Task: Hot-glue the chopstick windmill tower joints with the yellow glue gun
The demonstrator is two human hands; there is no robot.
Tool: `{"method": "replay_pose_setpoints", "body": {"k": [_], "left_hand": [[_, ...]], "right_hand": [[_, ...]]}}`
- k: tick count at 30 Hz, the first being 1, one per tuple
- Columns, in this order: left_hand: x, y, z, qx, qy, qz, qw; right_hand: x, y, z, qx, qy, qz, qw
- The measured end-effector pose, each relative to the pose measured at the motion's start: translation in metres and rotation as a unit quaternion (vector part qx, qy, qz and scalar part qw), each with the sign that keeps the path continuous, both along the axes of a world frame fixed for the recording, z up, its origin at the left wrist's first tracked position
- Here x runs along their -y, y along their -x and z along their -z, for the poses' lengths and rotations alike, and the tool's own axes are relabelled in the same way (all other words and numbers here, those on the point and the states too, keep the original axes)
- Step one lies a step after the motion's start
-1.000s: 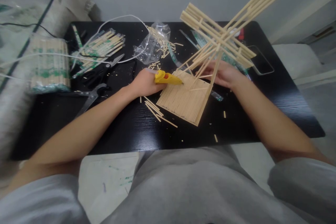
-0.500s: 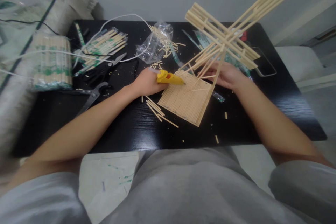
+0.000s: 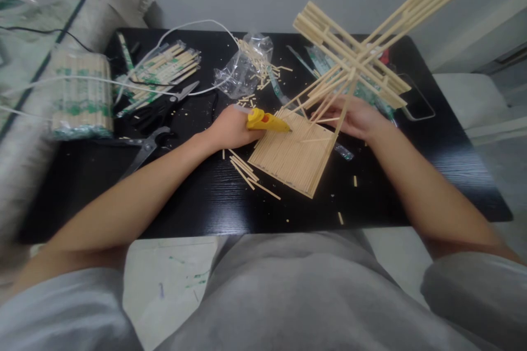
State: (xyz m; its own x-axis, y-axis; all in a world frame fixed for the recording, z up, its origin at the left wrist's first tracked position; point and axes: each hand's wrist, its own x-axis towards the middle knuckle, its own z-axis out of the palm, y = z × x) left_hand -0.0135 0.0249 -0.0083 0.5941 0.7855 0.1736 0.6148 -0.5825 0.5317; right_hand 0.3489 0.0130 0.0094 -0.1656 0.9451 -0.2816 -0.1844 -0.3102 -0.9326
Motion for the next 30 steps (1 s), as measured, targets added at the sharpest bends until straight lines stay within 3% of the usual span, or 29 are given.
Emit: {"method": "replay_pose_setpoints", "body": {"k": [13,22,30], "left_hand": [[0.001,-0.001,-0.001,0.014,0.011,-0.004,1.0],[0.001,-0.001,-0.002,0.003,0.015,-0.006,1.0],[0.002,-0.001,-0.003,0.013,0.025,-0.005,1.0]], "right_hand": [[-0.007,-0.01,0.007,0.014,0.004,-0.025,1.0],[0.002,0.0,-0.002,0.012,0.011,0.003,1.0],[-0.004,-0.005,0.003,0.012,0.006,-0.006,1.0]]}}
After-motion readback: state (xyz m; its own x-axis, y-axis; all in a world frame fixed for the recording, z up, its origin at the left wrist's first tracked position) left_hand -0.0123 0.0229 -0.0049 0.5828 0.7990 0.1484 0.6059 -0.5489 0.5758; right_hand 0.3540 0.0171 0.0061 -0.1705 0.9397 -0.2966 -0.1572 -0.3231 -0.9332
